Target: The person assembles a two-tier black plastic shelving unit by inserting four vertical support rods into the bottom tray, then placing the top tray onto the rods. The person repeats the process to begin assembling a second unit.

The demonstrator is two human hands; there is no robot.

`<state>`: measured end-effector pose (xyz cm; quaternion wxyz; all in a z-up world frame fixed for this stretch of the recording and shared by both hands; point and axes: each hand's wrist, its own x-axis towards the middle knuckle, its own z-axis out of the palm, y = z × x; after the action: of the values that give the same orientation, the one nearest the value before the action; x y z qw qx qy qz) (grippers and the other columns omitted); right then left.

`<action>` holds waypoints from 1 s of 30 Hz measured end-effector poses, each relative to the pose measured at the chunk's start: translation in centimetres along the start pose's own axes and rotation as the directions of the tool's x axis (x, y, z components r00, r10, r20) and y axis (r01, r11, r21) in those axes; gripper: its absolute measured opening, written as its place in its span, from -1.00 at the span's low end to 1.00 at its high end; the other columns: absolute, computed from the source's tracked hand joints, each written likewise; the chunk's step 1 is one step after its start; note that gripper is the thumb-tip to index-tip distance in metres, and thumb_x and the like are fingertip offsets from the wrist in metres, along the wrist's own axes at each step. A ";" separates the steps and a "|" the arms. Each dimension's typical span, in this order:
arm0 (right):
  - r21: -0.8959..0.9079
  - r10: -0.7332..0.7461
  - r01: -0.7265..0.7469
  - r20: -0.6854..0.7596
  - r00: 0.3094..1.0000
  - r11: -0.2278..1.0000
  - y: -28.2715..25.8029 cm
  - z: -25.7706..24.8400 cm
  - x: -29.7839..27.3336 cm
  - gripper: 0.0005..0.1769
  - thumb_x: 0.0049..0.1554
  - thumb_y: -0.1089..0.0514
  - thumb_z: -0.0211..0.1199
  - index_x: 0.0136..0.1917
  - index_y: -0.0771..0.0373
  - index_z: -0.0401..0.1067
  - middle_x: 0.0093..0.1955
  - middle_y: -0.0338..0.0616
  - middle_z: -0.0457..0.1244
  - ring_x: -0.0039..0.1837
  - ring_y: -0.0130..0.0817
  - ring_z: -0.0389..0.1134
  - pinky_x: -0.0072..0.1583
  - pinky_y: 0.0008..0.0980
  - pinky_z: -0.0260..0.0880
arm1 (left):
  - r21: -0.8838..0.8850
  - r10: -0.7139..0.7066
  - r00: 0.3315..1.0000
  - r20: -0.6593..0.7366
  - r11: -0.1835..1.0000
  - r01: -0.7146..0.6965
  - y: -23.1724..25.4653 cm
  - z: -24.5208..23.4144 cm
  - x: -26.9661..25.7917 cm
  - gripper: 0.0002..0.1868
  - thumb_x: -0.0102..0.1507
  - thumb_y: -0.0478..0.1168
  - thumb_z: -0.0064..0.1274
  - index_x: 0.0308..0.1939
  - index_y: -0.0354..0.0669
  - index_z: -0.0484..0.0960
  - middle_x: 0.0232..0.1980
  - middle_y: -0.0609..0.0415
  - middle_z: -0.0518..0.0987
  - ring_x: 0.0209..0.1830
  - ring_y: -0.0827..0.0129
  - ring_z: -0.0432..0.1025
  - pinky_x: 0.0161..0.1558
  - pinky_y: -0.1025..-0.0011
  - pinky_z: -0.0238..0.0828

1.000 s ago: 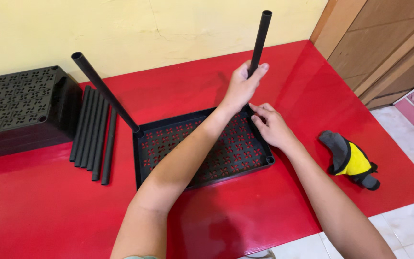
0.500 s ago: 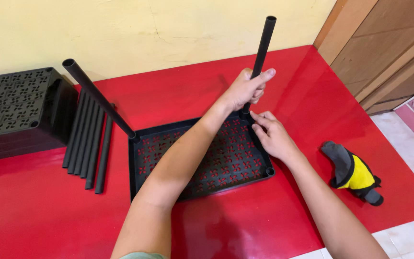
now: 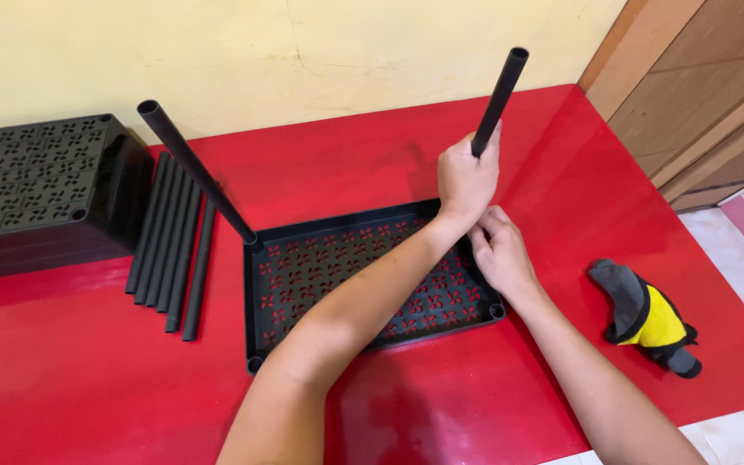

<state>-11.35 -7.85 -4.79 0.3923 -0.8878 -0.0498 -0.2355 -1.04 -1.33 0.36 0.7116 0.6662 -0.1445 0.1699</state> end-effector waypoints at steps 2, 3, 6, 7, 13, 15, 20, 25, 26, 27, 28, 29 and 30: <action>-0.033 -0.020 0.019 -0.023 1.000 0.999 0.0 0.2 -0.2 -0.74 0.23 0.32 0.11 0.16 0.47 0.46 0.04 0.09 0.27 0.11 -0.01 0.35 0.18 -0.22 0.34 | -0.177 0.021 0.987 0.159 0.984 0.008 -0.7 -0.1 0.7 -0.46 0.41 0.07 0.05 -0.56 -0.16 0.39 -0.63 0.33 0.22 -0.62 0.67 0.09 -0.58 0.46 0.00; -0.048 -0.030 0.029 -0.032 0.999 0.998 -0.1 0.2 -0.4 -0.71 0.23 0.32 0.11 0.19 0.48 0.45 0.05 0.10 0.26 0.11 -0.01 0.34 0.18 -0.22 0.33 | -0.262 0.041 0.972 0.233 0.965 0.022 -1.0 -0.2 1.0 -0.43 0.42 0.08 0.06 -0.57 -0.15 0.36 -0.59 0.34 0.19 -0.57 0.68 0.04 -0.57 0.46 -0.06; -0.013 -0.001 0.001 -0.007 1.000 1.000 -0.5 0.6 -0.3 -0.60 0.23 0.33 0.11 0.33 0.46 0.40 -0.02 0.07 0.22 0.03 -0.12 0.33 0.12 -0.29 0.35 | -0.249 -0.045 0.883 0.468 0.951 0.180 -2.1 -1.6 2.6 -0.40 0.38 0.11 0.07 -0.67 -0.06 0.29 -0.71 0.32 0.25 -0.75 0.64 0.10 -0.69 0.49 -0.06; -0.009 -0.008 0.008 -0.002 1.000 1.000 -0.6 0.6 -0.2 -0.59 0.23 0.32 0.11 0.34 0.46 0.40 -0.02 0.06 0.21 0.02 -0.14 0.32 0.11 -0.30 0.34 | -0.269 -0.068 0.845 0.531 0.932 0.244 -2.3 -1.8 3.2 -0.41 0.37 0.11 0.08 -0.66 -0.02 0.28 -0.71 0.33 0.24 -0.76 0.64 0.07 -0.70 0.49 -0.06; 0.012 0.009 -0.010 0.033 0.999 1.000 -0.5 0.2 -0.1 -0.58 0.23 0.31 0.11 0.35 0.45 0.39 -0.03 0.02 0.20 -0.03 -0.18 0.31 0.05 -0.33 0.34 | -0.304 -0.105 0.713 0.693 0.854 0.422 -2.5 -2.6 4.3 -0.44 0.35 0.09 0.12 -0.65 0.07 0.24 -0.71 0.36 0.21 -0.77 0.65 0.04 -0.70 0.51 -0.09; 0.009 0.017 -0.018 0.036 0.999 1.000 -0.3 0.3 -0.2 -0.59 0.23 0.31 0.12 0.35 0.44 0.40 -0.04 0.01 0.20 -0.04 -0.18 0.31 0.05 -0.32 0.34 | -0.284 -0.107 0.779 0.618 0.893 0.348 -2.4 -2.2 3.5 -0.44 0.35 0.08 0.11 -0.65 0.03 0.27 -0.71 0.33 0.24 -0.76 0.64 0.06 -0.68 0.48 -0.03; -0.015 -0.023 0.023 -0.001 1.000 1.000 0.6 0.7 -0.4 -0.71 0.22 0.33 0.13 0.19 0.48 0.45 -0.02 0.06 0.22 0.02 -0.08 0.32 0.10 -0.24 0.34 | -0.260 0.037 0.952 0.303 0.964 0.046 -1.7 -1.0 0.7 -0.43 0.40 0.05 0.08 -0.61 -0.12 0.29 -0.62 0.36 0.16 -0.59 0.68 0.00 -0.58 0.45 -0.12; -0.021 -0.075 0.075 -0.010 0.997 0.997 1.5 0.9 -0.5 -0.85 0.20 0.33 0.15 -0.01 0.49 0.46 0.02 0.09 0.24 0.08 -0.01 0.33 0.16 -0.20 0.35 | -0.138 0.031 0.989 0.146 0.990 -0.011 -0.5 -0.5 -0.1 -0.50 0.38 0.02 0.05 -0.59 -0.14 0.39 -0.67 0.35 0.23 -0.62 0.70 0.08 -0.60 0.45 0.02; -0.030 -0.042 0.042 -0.007 0.999 0.999 1.6 0.8 -0.4 -0.85 0.21 0.32 0.15 -0.02 0.49 0.47 0.01 0.09 0.24 0.07 -0.03 0.34 0.15 -0.21 0.35 | -0.127 0.038 0.990 0.134 0.992 -0.021 -0.5 -0.4 0.1 -0.51 0.37 0.01 0.05 -0.58 -0.13 0.40 -0.68 0.35 0.24 -0.63 0.69 0.09 -0.60 0.46 0.04; -0.039 -0.009 0.009 -0.004 1.000 0.999 1.7 0.8 -0.3 -0.84 0.22 0.31 0.16 -0.03 0.48 0.48 0.00 0.08 0.24 0.05 -0.04 0.34 0.15 -0.22 0.36 | -0.116 0.046 0.992 0.122 0.993 -0.031 -0.6 -0.2 0.3 -0.53 0.37 0.00 0.06 -0.58 -0.12 0.41 -0.69 0.36 0.25 -0.65 0.69 0.11 -0.61 0.46 0.05; -0.035 -0.022 0.022 0.001 1.000 0.999 1.7 0.9 -0.3 -0.80 0.22 0.32 0.15 0.07 0.48 0.47 -0.02 0.09 0.23 0.04 -0.04 0.34 0.13 -0.21 0.35 | -0.163 0.037 0.986 0.163 0.987 -0.010 -0.9 -0.3 0.5 -0.51 0.38 -0.01 0.07 -0.58 -0.13 0.38 -0.66 0.37 0.24 -0.62 0.69 0.08 -0.59 0.46 0.01; -0.031 -0.035 0.035 0.005 0.999 0.999 1.6 0.9 -0.2 -0.73 0.21 0.32 0.13 0.16 0.47 0.45 -0.03 0.09 0.23 0.03 -0.03 0.33 0.12 -0.20 0.34 | -0.209 0.030 0.978 0.205 0.978 0.014 -1.2 -0.5 0.8 -0.50 0.39 -0.02 0.07 -0.58 -0.14 0.35 -0.63 0.38 0.22 -0.59 0.69 0.06 -0.58 0.46 -0.02; -0.028 -0.047 0.047 0.011 0.999 0.998 1.6 0.8 -0.2 -0.65 0.21 0.33 0.12 0.25 0.47 0.44 -0.04 0.09 0.22 0.01 -0.03 0.32 0.11 -0.20 0.33 | -0.254 0.024 0.969 0.247 0.966 0.040 -1.7 -0.5 1.1 -0.48 0.41 -0.03 0.08 -0.58 -0.14 0.32 -0.60 0.39 0.21 -0.57 0.68 0.04 -0.57 0.46 -0.06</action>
<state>-10.74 -8.38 -6.40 0.3737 -0.8930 -0.0692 -0.2408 0.62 -0.83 -0.72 0.7690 0.5849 -0.2502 0.0623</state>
